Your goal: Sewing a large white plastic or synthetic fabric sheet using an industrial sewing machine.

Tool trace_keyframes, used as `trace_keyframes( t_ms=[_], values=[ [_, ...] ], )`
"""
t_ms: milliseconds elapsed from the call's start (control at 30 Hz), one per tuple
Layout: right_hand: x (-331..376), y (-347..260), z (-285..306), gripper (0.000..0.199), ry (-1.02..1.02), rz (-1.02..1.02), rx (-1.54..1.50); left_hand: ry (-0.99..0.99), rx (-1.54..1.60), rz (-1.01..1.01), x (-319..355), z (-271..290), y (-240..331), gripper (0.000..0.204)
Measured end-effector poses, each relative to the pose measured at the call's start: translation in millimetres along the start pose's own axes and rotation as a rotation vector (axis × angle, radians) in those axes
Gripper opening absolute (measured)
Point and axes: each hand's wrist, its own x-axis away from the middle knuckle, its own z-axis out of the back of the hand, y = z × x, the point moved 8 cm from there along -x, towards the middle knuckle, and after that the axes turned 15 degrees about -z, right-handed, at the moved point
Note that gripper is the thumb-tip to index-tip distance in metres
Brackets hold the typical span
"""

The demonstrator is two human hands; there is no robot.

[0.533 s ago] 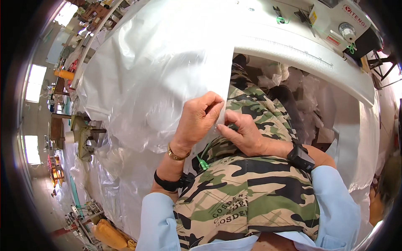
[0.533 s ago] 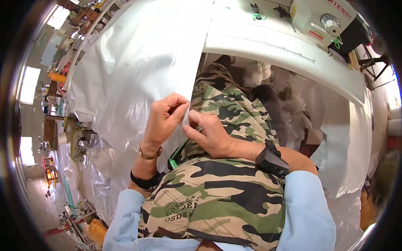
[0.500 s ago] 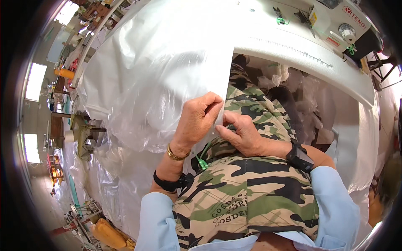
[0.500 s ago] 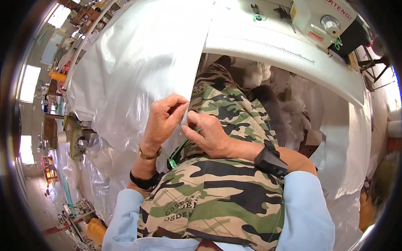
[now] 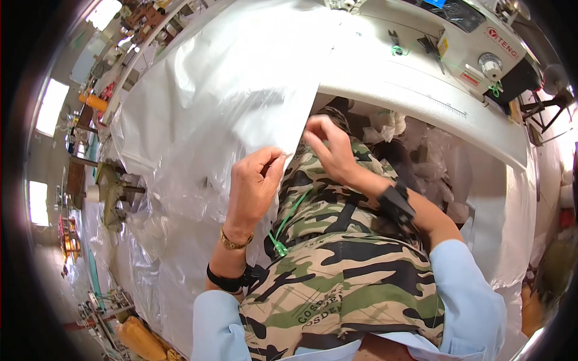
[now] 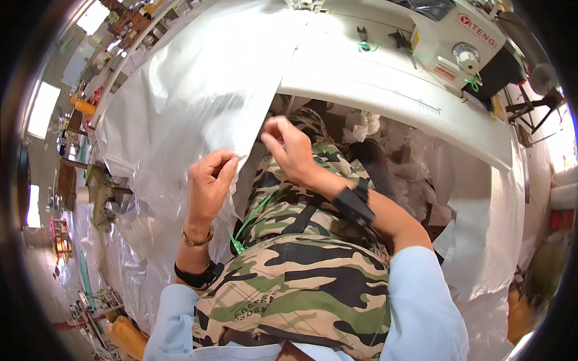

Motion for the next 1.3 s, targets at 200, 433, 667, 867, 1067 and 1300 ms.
trace_keyframes(
  t_ms=[200,433,667,867,1067,1300],
  values=[
    [-3.4,-33.0,-100.5,0.022,-0.476,0.508,0.297,-0.087,-0.193,-0.297,-13.6,-8.1,42.1,0.009],
    [-1.0,-12.5,-33.1,0.021,-0.603,0.140,0.917,-0.184,-0.309,-0.294,9.1,-43.8,16.2,0.007],
    [-86.3,-95.4,84.6,0.016,0.184,0.545,0.998,-0.124,-0.242,-0.254,18.5,-44.4,-0.2,0.013],
    [-141.2,-73.8,100.3,0.026,0.143,0.475,0.906,-0.018,-0.125,-0.262,34.1,-46.7,-0.6,0.037],
    [-163.3,-64.2,106.7,0.037,0.151,0.429,0.912,-0.055,-0.064,-0.216,35.6,-54.1,-4.6,0.045],
    [-170.0,-59.8,99.9,0.046,0.011,0.294,1.058,-0.163,-0.069,-0.181,24.6,-68.5,-21.0,0.037]
  ],
)
